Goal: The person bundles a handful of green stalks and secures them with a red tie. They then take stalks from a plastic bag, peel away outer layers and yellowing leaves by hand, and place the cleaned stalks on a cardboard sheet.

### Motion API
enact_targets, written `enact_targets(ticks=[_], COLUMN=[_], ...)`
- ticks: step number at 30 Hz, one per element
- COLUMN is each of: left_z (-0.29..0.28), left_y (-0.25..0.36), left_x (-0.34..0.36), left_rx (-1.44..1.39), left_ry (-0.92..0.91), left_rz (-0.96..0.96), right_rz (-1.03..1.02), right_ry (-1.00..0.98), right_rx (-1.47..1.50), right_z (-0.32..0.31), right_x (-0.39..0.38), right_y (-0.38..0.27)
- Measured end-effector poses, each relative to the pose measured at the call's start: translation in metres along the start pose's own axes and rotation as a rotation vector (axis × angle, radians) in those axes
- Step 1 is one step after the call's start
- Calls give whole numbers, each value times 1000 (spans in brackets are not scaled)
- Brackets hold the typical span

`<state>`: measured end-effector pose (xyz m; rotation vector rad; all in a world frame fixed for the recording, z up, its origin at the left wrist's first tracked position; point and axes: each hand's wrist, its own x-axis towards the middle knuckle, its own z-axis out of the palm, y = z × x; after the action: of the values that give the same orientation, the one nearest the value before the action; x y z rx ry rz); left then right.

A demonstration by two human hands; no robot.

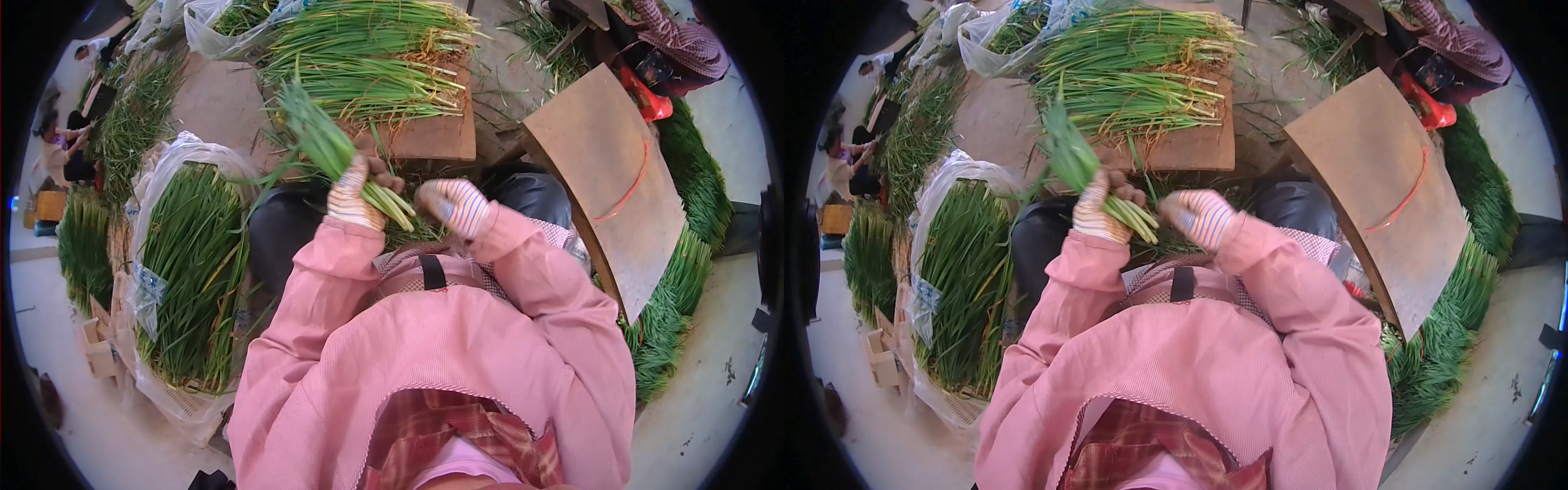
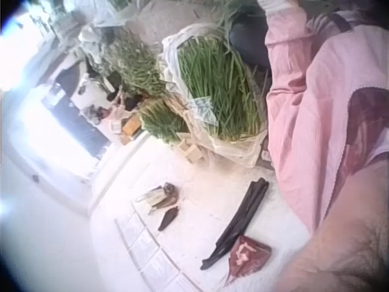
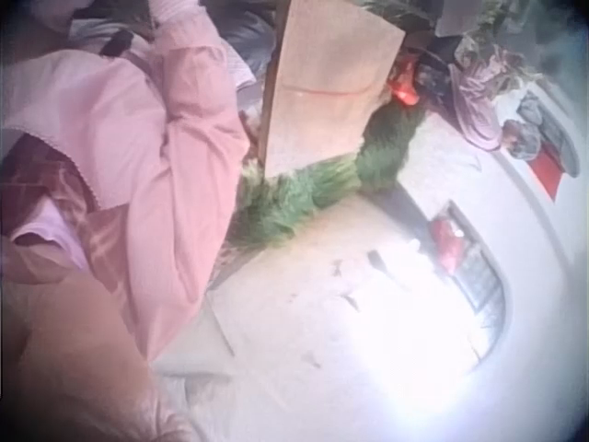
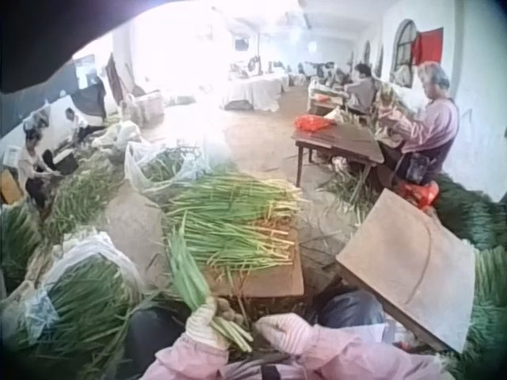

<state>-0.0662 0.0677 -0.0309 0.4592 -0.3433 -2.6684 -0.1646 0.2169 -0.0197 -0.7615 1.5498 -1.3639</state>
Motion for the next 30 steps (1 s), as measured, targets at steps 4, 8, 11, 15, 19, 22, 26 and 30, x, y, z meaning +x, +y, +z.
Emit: enact_targets(ticks=[4,8,11,15,19,22,26,30], left_z=[35,28,16,3,5,6,5,10], left_y=[28,29,18,2,6,8,17,18], left_x=[13,22,24,25,25,24,18,-3], left_rx=[290,322,185,126,217,303,257,322], left_ry=[-46,-55,-57,50,90,158,179,205], left_rz=[394,357,111,79,210,307,296,260], right_rz=[-384,-244,-64,2,-323,-342,366,455], right_ry=[521,639,500,276,477,527,229,377], right_rx=[-628,-1132,-1257,-1339,-1140,-922,-1256,-986], right_z=[-71,-112,-118,-131,-131,-127,-159,-185], right_x=[54,96,113,126,109,78,54,13], right_y=[13,17,15,-17,-69,-71,-36,-118])
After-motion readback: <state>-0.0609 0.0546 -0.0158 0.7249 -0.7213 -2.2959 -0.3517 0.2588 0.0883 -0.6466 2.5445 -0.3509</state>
